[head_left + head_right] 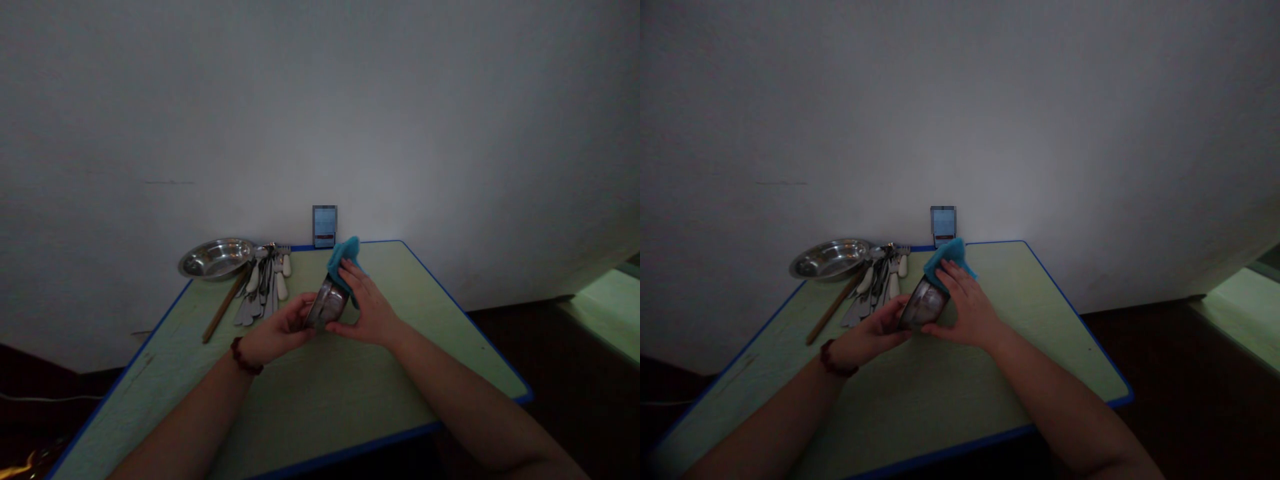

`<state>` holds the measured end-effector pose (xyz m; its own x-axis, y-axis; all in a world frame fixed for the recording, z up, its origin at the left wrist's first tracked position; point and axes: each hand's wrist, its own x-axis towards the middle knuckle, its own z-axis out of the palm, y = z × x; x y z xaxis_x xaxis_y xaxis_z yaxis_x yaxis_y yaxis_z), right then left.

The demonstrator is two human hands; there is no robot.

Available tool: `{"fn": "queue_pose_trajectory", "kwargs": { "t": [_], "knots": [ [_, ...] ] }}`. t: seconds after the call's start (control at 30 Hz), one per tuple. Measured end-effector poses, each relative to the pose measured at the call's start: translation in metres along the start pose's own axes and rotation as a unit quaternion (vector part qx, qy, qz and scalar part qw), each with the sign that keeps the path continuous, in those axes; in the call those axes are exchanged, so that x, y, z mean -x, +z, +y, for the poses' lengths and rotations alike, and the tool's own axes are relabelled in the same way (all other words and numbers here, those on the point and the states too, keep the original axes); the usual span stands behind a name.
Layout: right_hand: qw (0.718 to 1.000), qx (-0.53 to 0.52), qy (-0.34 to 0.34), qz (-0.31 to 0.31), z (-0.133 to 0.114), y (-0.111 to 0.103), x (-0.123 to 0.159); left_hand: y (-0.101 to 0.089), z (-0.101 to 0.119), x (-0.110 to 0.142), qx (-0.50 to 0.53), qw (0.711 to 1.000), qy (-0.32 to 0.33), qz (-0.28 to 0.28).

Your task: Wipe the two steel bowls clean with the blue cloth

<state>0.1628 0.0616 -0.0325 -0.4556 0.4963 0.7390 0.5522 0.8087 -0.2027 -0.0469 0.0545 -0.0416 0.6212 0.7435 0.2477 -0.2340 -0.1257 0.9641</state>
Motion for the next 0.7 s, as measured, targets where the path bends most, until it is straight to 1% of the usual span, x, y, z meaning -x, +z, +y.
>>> {"fn": "queue_pose_trajectory", "kwargs": {
  "t": [0.17, 0.33, 0.47, 0.7],
  "knots": [
    [1.000, 0.004, -0.006, 0.013, 0.000, -0.001, -0.001, -0.002, -0.002, 0.000, -0.038, 0.999, 0.012, 0.021],
    [0.999, 0.007, -0.011, 0.029, 0.000, -0.001, -0.002, 0.002, 0.005, -0.002, -0.063, 0.998, 0.007, 0.025],
    [0.999, 0.005, -0.011, 0.034, 0.000, -0.002, -0.002, 0.005, 0.009, -0.003, -0.064, 0.997, 0.007, 0.041],
    [0.999, 0.004, -0.003, 0.033, 0.000, -0.003, -0.002, 0.005, 0.005, -0.003, -0.031, 0.997, 0.002, 0.067]
  ]
}}
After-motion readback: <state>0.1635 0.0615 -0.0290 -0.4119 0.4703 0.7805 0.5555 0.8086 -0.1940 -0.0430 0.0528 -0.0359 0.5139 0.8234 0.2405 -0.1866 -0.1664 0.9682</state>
